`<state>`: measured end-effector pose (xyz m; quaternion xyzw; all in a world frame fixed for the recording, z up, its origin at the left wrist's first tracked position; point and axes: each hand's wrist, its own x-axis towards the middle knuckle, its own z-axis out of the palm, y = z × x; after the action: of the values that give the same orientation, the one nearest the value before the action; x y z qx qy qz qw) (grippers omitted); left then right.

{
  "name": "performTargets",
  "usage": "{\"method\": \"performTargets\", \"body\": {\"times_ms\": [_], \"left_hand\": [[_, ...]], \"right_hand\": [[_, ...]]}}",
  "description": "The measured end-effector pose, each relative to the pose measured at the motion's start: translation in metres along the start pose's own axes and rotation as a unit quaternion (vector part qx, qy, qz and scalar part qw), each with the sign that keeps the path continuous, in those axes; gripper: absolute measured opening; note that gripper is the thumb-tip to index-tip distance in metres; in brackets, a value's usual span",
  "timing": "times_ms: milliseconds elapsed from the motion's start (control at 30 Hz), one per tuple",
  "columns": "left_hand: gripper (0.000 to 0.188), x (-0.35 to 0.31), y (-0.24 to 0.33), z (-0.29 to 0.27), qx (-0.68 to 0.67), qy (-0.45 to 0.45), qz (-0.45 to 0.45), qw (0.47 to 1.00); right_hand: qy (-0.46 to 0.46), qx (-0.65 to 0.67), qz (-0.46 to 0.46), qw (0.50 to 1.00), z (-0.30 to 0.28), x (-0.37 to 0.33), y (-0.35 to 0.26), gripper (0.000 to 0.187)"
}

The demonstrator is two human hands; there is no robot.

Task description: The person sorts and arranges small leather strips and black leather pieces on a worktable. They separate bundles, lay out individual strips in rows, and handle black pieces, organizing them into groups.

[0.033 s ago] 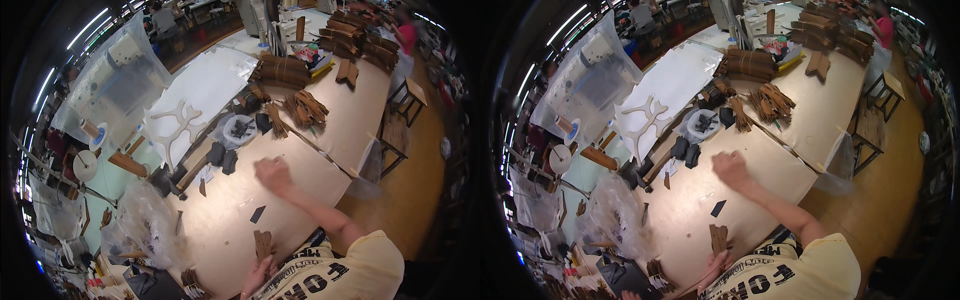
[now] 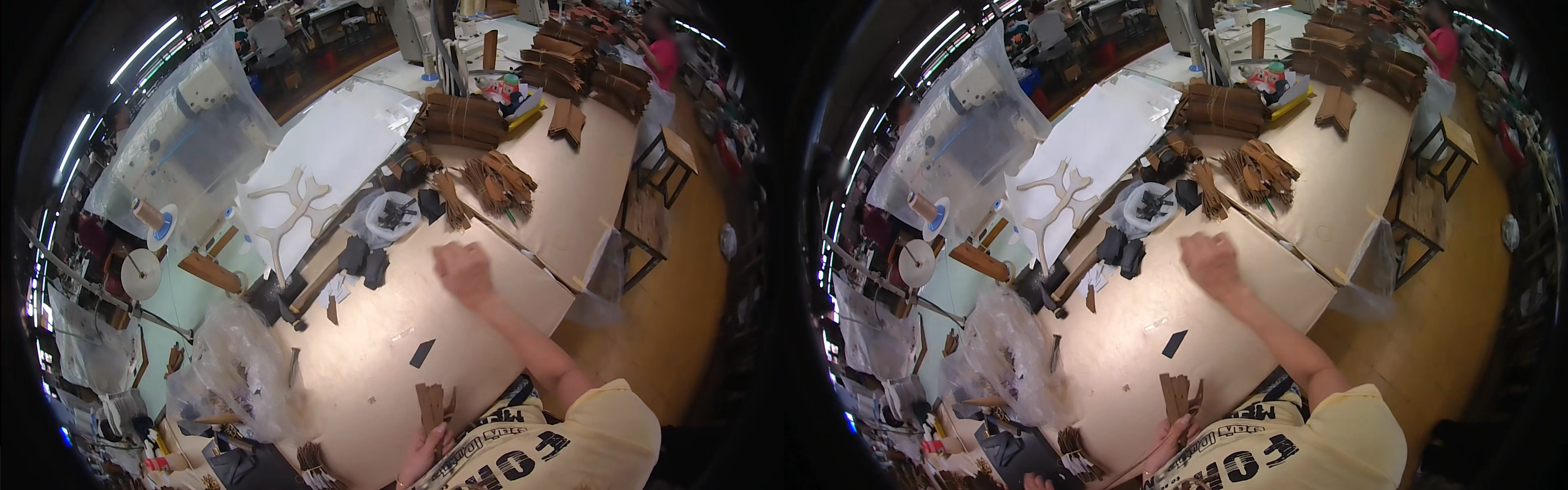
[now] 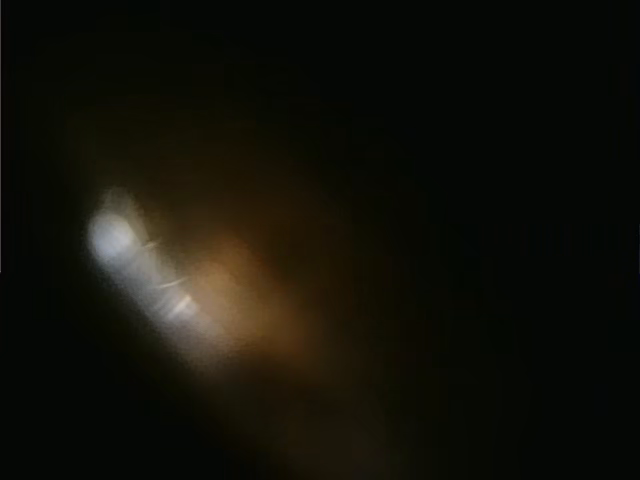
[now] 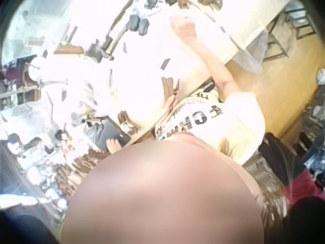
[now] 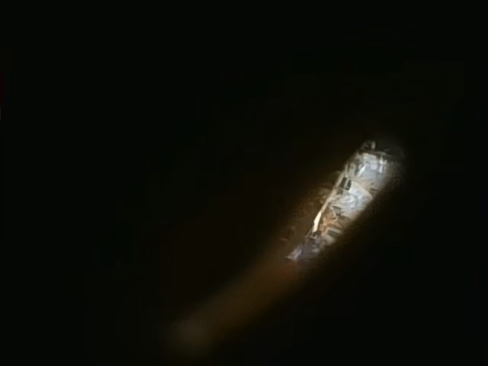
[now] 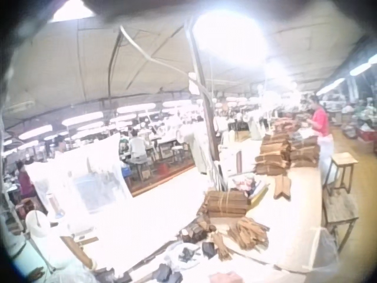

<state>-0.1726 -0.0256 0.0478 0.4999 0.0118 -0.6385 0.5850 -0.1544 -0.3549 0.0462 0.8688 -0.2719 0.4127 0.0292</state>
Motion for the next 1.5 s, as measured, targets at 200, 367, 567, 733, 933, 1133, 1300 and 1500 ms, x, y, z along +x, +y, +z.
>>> {"method": "performTargets", "body": {"times_ms": [200, 367, 567, 733, 933, 1133, 1300, 1500], "left_hand": [[0.027, -0.001, 0.015, -0.045, -0.042, 0.071, 0.142, 0.986], [0.032, 0.007, 0.037, -0.046, -0.020, 0.099, 0.220, 0.970], [0.036, 0.010, 0.044, -0.004, 0.011, 0.073, 0.174, 0.982], [0.043, 0.013, 0.043, 0.004, -0.034, 0.003, 0.170, 0.985], [0.046, 0.004, 0.028, 0.003, -0.119, 0.036, 0.223, 0.967], [0.041, 0.001, 0.007, -0.025, -0.194, 0.139, 0.222, 0.945], [0.041, 0.000, 0.007, -0.035, -0.181, 0.157, 0.249, 0.938], [0.041, 0.007, 0.016, -0.024, -0.167, 0.136, 0.244, 0.946]], "right_hand": [[-0.011, 0.050, 0.204, 0.978, -0.045, -0.004, 0.113, 0.017], [-0.200, -0.107, 0.229, 0.946, -0.038, -0.040, 0.100, 0.036], [-0.207, 0.159, 0.260, 0.930, -0.047, -0.072, 0.025, 0.028], [-0.435, 0.620, 0.247, 0.604, -0.049, -0.088, -0.043, 0.039], [-0.411, 0.555, 0.160, 0.705, -0.060, -0.101, -0.068, 0.029], [-0.339, 0.301, 0.096, 0.886, -0.052, -0.099, -0.047, 0.027], [-0.363, 0.249, 0.118, 0.890, -0.036, -0.091, -0.044, 0.029], [-0.392, 0.202, 0.112, 0.891, -0.029, -0.087, -0.047, 0.021]]}}
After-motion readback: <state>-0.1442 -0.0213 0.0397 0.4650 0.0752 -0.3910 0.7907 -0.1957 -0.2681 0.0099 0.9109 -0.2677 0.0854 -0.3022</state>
